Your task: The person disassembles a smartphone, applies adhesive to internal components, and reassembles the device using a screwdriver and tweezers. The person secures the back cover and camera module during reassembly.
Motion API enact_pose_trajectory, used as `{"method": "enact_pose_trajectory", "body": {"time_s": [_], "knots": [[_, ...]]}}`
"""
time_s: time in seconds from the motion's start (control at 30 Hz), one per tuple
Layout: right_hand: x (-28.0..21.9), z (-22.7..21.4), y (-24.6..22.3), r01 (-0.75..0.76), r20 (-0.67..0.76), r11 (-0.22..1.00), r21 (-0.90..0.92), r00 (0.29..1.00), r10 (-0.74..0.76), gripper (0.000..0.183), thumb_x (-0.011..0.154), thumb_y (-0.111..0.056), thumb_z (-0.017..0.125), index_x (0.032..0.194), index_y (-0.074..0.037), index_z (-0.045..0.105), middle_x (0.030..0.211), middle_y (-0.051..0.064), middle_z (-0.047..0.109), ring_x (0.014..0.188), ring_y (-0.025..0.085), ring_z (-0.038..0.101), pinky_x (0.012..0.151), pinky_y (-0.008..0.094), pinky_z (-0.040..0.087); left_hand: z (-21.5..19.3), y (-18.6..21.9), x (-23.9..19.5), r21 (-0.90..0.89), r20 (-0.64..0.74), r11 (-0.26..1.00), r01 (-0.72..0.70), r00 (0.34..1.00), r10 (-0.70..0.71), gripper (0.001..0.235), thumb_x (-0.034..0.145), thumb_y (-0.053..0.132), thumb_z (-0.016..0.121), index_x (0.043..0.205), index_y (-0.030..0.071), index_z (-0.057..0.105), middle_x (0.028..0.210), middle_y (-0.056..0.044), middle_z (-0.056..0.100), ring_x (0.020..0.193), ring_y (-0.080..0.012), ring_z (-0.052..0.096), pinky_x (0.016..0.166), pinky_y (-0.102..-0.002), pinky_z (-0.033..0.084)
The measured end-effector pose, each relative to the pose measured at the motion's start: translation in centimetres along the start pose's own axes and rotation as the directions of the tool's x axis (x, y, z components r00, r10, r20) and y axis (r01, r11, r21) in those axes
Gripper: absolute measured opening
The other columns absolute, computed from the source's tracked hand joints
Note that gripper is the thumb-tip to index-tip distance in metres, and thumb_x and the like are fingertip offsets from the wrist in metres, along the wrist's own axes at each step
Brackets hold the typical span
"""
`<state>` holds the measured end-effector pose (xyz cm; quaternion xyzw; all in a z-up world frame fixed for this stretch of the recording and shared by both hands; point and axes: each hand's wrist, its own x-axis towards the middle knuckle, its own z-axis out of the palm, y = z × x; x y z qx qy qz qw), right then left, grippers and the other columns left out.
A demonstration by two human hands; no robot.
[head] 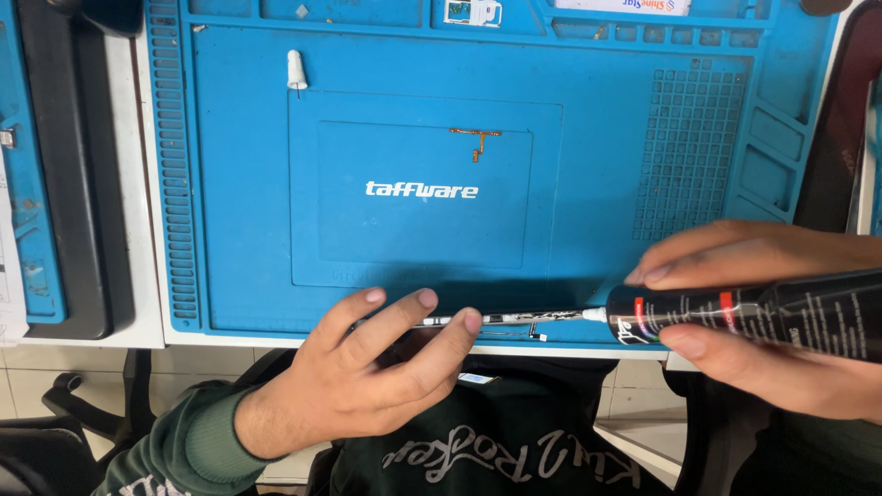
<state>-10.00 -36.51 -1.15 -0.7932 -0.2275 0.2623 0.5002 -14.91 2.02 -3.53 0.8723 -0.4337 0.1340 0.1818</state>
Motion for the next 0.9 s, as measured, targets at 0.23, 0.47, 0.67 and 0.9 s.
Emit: {"method": "enact_pose_trajectory", "body": {"time_s": [0.23,0.47,0.67,0.9], "knots": [[1.5,-0.4,-1.2,-0.014,-0.01,0.984,0.176,1.0,0.016,0.037,0.091,-0.018,0.073,0.124,-0.006,0.06,0.114,0.013,0.074,0.085,0.018,0.078,0.066,0.027,0.064,-0.3,-0.1,0.7,-0.009,-0.007,1.0,0.007,1.0,-0.007,0.008,0.1,0.015,0.072,0.101,0.023,0.073,0.142,0.007,0.058,0.126,-0.0204,0.056,0.114,-0.039,0.037],[4.2,-2.2,2.3,0.133,-0.362,0.948,0.289,0.932,-0.02,0.034,0.108,-0.017,0.063,0.136,-0.004,0.05,0.126,0.013,0.062,0.099,0.021,0.072,0.091,0.031,0.065,-1.4,-1.6,2.4,-0.194,0.102,0.978,0.082,0.993,-0.063,0.015,0.089,0.018,0.074,0.102,0.015,0.067,0.144,-0.007,0.058,0.131,-0.0295,0.053,0.116,-0.047,0.038],[4.8,-0.6,2.1,0.233,-0.452,0.971,-0.047,0.862,-0.228,0.024,0.117,-0.001,0.062,0.135,0.0,0.046,0.139,0.012,0.051,0.116,0.022,0.067,0.106,0.033,0.061,-1.0,-3.3,3.8,-0.456,0.192,0.858,0.235,0.968,-0.163,0.042,0.081,0.017,0.081,0.114,0.007,0.058,0.145,-0.018,0.05,0.134,-0.0417,0.045,0.114,-0.053,0.037],[7.2,0.3,-0.8,0.178,-0.473,0.972,0.151,0.877,-0.087,0.03,0.109,-0.003,0.059,0.136,0.001,0.048,0.13,0.017,0.063,0.114,0.022,0.07,0.105,0.035,0.061,-1.1,-4.1,4.4,-0.531,0.317,0.77,0.354,0.925,-0.207,0.075,0.078,0.025,0.084,0.14,0.003,0.047,0.142,-0.016,0.053,0.133,-0.0397,0.046,0.112,-0.051,0.035]]}}
